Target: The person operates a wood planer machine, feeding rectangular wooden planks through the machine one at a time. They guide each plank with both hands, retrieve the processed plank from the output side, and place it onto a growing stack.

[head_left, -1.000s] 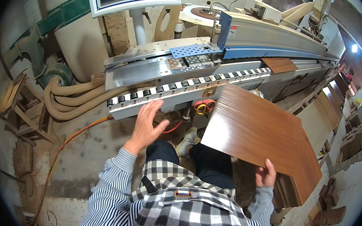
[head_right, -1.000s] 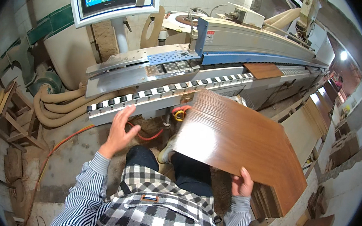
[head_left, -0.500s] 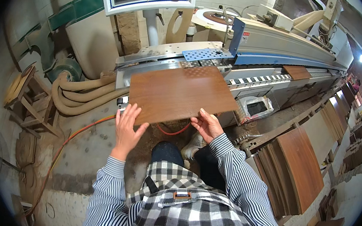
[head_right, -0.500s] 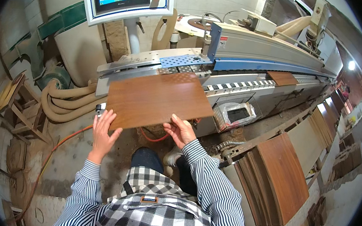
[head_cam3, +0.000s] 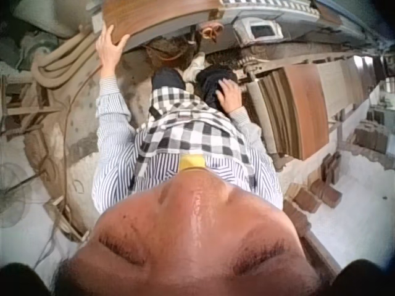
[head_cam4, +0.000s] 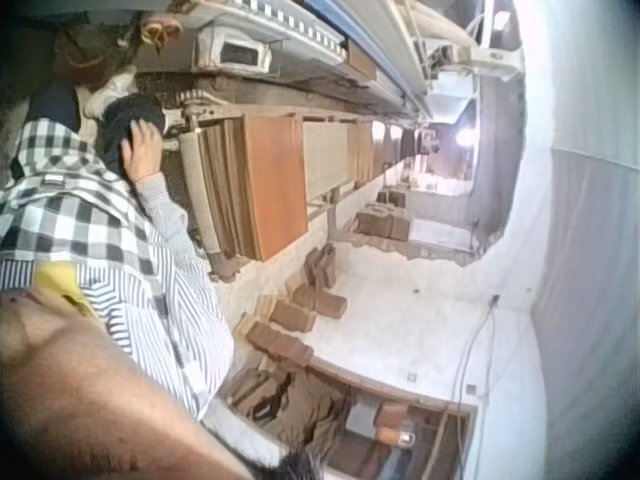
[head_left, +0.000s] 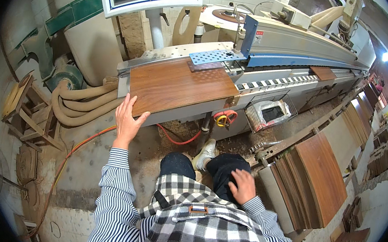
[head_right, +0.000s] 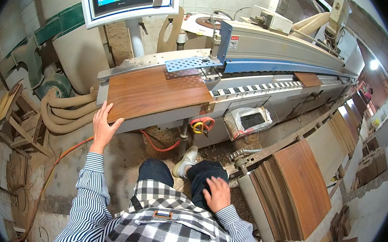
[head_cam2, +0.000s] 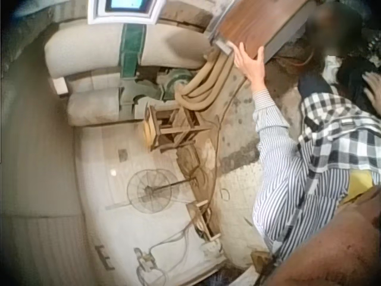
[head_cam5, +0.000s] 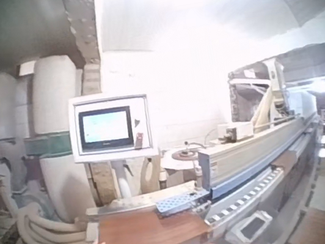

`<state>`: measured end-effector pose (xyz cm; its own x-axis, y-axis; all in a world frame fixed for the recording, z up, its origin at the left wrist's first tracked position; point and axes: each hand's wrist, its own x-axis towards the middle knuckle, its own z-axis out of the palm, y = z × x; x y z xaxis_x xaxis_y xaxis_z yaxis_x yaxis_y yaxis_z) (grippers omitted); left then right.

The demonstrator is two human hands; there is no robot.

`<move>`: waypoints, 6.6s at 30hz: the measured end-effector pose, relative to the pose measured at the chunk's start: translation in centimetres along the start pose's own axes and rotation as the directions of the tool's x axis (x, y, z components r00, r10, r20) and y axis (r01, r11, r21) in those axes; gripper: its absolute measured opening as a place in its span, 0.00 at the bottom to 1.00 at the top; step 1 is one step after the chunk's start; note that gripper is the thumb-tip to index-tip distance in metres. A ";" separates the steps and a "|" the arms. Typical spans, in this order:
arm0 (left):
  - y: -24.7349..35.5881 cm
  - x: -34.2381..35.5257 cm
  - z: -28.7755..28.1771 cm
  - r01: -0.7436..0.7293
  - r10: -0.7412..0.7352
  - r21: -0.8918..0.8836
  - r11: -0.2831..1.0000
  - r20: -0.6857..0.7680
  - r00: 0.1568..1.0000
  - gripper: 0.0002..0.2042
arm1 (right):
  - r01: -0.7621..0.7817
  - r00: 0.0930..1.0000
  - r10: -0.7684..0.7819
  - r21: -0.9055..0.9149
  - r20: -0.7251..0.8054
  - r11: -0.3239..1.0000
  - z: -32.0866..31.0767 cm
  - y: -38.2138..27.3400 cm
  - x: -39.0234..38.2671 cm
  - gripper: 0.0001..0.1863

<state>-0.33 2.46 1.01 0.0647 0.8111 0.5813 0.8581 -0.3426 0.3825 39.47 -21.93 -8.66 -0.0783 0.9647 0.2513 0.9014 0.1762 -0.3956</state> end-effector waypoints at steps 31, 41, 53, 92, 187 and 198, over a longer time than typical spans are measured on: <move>-1.5 -0.4 -1.3 0.032 -0.017 -0.168 0.985 0.088 0.996 0.26 | -0.028 0.999 0.027 -0.047 -0.020 0.999 2.0 0.3 -1.8 0.14; 4.3 2.1 2.4 -0.140 0.141 -0.009 0.990 0.084 0.986 0.26 | -0.022 1.000 0.021 -0.043 -0.022 0.999 1.9 0.2 -1.8 0.14; 8.0 2.6 9.0 -0.319 0.322 0.124 0.940 -0.006 0.947 0.31 | 0.002 0.958 0.024 0.090 -0.287 0.996 1.4 1.7 -1.4 0.15; 7.9 2.4 8.5 -0.330 0.338 0.131 0.935 -0.043 0.940 0.26 | 0.192 0.337 0.932 0.979 -0.131 0.069 -11.4 7.7 -9.9 0.13; 4.5 2.1 2.9 -0.071 0.079 -0.075 0.995 0.100 0.992 0.32 | -0.073 0.993 0.072 -0.005 -0.092 0.997 2.0 0.9 -1.7 0.16; 9.3 3.1 8.6 -0.303 0.300 0.044 0.952 0.061 0.952 0.36 | -0.057 0.966 0.104 0.196 -0.236 0.979 0.8 2.1 -1.3 0.17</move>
<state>12.24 5.86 0.13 0.3501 0.6981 0.6246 0.8195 -0.5512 0.1568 41.13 -22.62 -10.55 0.1186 0.9041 0.4104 0.8033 0.1556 -0.5749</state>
